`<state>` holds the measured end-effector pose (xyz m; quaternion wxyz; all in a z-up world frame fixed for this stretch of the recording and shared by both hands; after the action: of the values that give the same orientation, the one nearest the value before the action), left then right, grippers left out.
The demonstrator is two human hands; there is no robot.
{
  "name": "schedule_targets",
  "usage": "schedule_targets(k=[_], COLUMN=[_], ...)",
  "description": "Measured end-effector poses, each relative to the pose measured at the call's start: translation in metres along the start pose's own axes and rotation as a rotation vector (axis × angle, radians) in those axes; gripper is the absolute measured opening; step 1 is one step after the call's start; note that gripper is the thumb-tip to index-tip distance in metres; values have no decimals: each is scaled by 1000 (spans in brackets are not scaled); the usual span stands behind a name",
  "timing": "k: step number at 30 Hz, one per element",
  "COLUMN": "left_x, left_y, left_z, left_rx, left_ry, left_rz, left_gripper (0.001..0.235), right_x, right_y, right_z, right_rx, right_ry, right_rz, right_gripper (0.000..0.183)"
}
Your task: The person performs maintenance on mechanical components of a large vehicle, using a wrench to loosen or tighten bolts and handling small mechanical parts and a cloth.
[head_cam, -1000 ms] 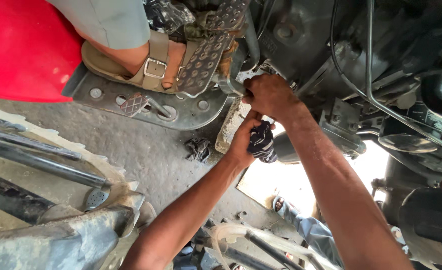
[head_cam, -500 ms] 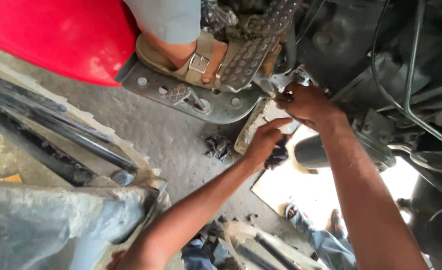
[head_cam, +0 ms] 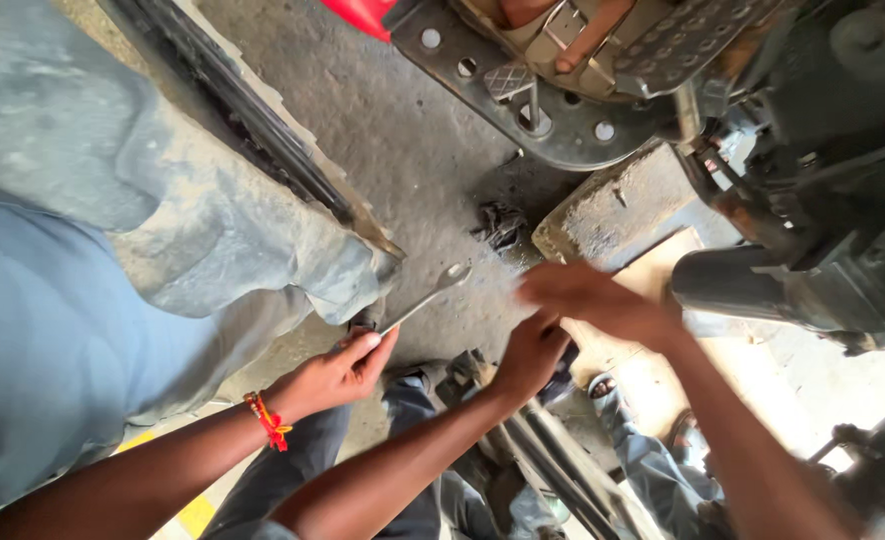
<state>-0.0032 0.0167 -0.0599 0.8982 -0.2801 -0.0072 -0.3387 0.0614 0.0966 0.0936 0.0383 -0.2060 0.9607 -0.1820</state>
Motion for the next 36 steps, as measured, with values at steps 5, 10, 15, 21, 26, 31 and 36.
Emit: schedule_targets(k=[5, 10, 15, 21, 26, 31, 36], left_x=[-37, -55, -54, -52, -41, -15, 25], left_y=[-2, 7, -4, 31, 79, 99, 103], left_z=[-60, -42, 9, 45, 66, 122, 230], left_rx=[325, 115, 50, 264, 235, 236, 671], left_ry=[75, 222, 283, 146, 57, 53, 324], left_rz=[42, -22, -23, -20, -17, -73, -86], left_gripper=[36, 28, 24, 19, 21, 23, 19], right_x=[86, 93, 1, -44, -91, -120, -124], right_y=[44, 57, 2, -52, -85, -83, -76], right_z=[62, 41, 15, 43, 52, 72, 90], right_rx=[299, 126, -50, 180, 167, 81, 32], right_ry=[577, 862, 864, 888, 811, 965, 831], right_rz=[389, 721, 1187, 1139, 1297, 1324, 1468], right_gripper=[58, 22, 24, 32, 40, 42, 38])
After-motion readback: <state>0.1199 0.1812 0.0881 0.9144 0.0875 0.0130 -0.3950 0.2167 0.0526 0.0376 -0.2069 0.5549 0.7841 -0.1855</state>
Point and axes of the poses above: each hand's wrist, its own y-axis towards the middle knuckle, its own x-axis out of the palm, z = x × y, the point moved 9 cm from there along y, towards the middle knuckle
